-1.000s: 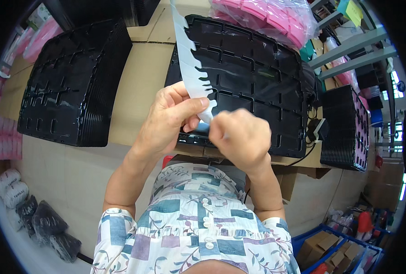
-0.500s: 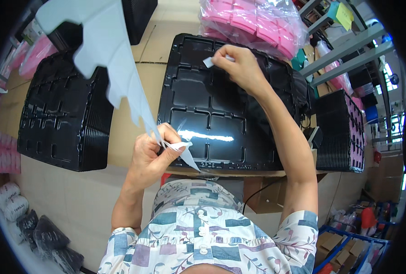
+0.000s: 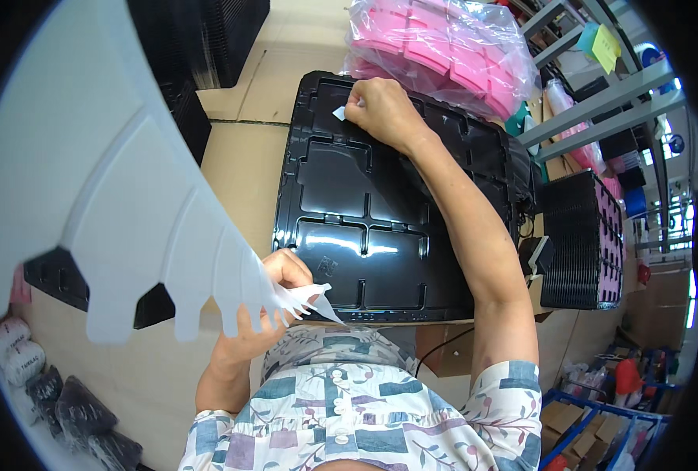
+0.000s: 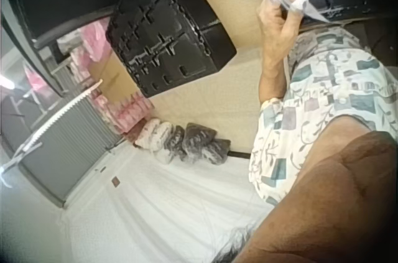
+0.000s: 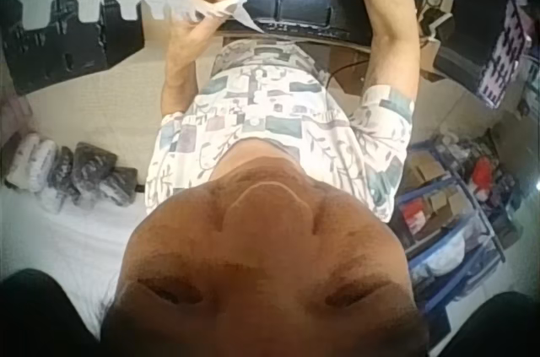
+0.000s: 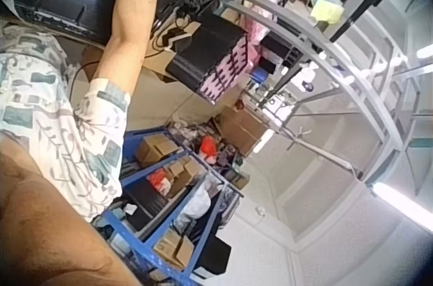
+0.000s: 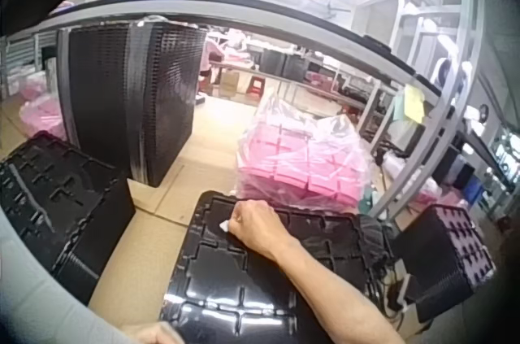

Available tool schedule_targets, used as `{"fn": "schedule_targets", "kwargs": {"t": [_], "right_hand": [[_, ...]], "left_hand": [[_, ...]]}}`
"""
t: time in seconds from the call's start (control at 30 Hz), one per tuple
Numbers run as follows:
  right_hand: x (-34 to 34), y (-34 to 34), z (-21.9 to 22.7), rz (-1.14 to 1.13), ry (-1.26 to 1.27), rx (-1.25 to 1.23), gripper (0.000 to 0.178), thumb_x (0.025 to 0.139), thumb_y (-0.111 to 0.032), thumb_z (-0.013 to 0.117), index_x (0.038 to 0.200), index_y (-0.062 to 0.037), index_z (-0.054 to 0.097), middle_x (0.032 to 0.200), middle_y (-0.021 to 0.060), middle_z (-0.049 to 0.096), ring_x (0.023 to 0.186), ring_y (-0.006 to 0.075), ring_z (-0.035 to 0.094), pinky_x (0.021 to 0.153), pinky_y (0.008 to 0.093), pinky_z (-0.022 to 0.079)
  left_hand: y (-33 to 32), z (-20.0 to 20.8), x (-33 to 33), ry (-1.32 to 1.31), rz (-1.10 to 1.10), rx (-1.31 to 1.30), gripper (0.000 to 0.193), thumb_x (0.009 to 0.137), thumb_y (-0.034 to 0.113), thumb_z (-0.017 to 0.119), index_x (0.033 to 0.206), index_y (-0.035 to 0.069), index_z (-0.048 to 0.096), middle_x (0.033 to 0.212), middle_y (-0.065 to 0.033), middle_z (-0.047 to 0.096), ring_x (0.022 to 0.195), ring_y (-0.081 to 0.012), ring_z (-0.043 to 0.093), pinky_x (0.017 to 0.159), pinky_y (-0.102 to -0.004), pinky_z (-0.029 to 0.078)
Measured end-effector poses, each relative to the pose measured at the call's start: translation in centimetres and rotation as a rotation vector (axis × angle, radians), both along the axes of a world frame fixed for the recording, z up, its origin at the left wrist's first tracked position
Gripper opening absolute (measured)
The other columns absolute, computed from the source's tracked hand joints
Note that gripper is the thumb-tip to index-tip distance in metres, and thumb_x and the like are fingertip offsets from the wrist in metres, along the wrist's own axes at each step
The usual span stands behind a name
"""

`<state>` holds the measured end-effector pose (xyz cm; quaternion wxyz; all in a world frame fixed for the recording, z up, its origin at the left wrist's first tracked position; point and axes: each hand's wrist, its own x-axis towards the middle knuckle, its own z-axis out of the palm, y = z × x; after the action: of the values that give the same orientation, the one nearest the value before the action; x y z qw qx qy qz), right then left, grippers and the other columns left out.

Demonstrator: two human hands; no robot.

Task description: The person assembles black plastic trays by hand, adding pink foam inserts into them.

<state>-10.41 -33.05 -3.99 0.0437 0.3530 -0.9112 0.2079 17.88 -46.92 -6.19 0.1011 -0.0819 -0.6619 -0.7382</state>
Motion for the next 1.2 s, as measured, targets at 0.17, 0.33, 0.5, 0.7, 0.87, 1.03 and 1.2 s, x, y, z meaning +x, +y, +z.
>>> {"fn": "schedule_targets", "kwargs": {"t": [0.17,0.33,0.5,0.7,0.87,1.03,1.2], "right_hand": [[0.8,-0.7,0.8,0.121,0.233,0.227,0.018,0.08,-0.013,0.063,0.076,0.0045,0.062,0.078,0.0248,0.066,0.076,0.0423,0.066,0.072,0.0487,0.054],[0.7,-1.1,0.2,0.209,0.305,0.209,0.016,0.08,-0.011,0.06,0.077,0.0046,0.06,0.077,0.0254,0.066,0.076,0.0428,0.066,0.072,0.0495,0.054],[1.0,-1.0,0.6,0.154,0.239,0.186,0.019,0.08,-0.013,0.06,0.078,0.0059,0.062,0.079,0.0286,0.065,0.078,0.0458,0.065,0.074,0.0512,0.053],[-1.2,0.3,0.4,0.298,-0.092,-0.103,0.018,0.083,-0.015,0.061,0.082,0.0029,0.062,0.07,0.0164,0.063,0.062,0.0289,0.062,0.06,0.0392,0.05],[0.2,5.6,2.1,0.036,-1.076,-0.826,0.013,0.093,-0.013,0.055,0.083,-0.005,0.056,0.086,0.006,0.062,0.055,0.0033,0.036,0.047,0.0201,0.032],[8.9,7.8,4.0,0.197,-1.485,-0.838,0.007,0.093,-0.003,0.054,0.087,-0.0014,0.056,0.083,0.0084,0.061,0.051,0.0023,0.038,0.039,0.0172,0.031],[15.3,6.9,5.1,0.141,-1.361,-0.732,0.017,0.09,-0.002,0.046,0.103,0.0011,0.056,0.076,0.0016,0.057,0.048,0.0036,0.046,0.039,0.0195,0.038]], "left_hand": [[0.1,0.1,-0.1,0.002,-0.01,-0.013,0.014,0.087,0.011,0.069,0.081,0.003,0.059,0.078,-0.0057,0.059,0.067,-0.0091,0.05,0.058,-0.022,0.038],[0.2,-0.2,-0.1,-0.014,-0.003,0.01,0.016,0.088,0.012,0.069,0.081,0.003,0.058,0.077,-0.0062,0.058,0.067,-0.0093,0.05,0.058,-0.0219,0.038],[0.0,0.5,0.0,-0.026,-0.01,-0.007,0.018,0.089,0.015,0.068,0.082,0.002,0.058,0.079,-0.0065,0.058,0.065,-0.0089,0.05,0.056,-0.0207,0.038],[0.2,0.5,0.0,-0.024,-0.01,0.018,0.017,0.087,0.012,0.068,0.081,0.002,0.057,0.078,-0.0064,0.057,0.065,-0.0085,0.05,0.056,-0.0198,0.039],[-0.3,0.7,0.0,-0.159,-0.009,0.103,0.009,0.086,0.007,0.064,0.087,0.0,0.058,0.078,-0.0045,0.057,0.065,-0.0074,0.051,0.055,-0.0203,0.039],[0.2,2.7,-1.9,-0.253,-0.041,0.239,0.005,0.093,0.003,0.061,0.092,0.003,0.056,0.071,-0.0009,0.059,0.054,-0.003,0.051,0.046,-0.0169,0.035],[1.8,3.3,-4.1,-0.257,-0.077,0.282,0.008,0.092,0.002,0.061,0.098,0.001,0.056,0.074,-0.004,0.062,0.059,-0.0071,0.06,0.048,-0.0195,0.044]]}}
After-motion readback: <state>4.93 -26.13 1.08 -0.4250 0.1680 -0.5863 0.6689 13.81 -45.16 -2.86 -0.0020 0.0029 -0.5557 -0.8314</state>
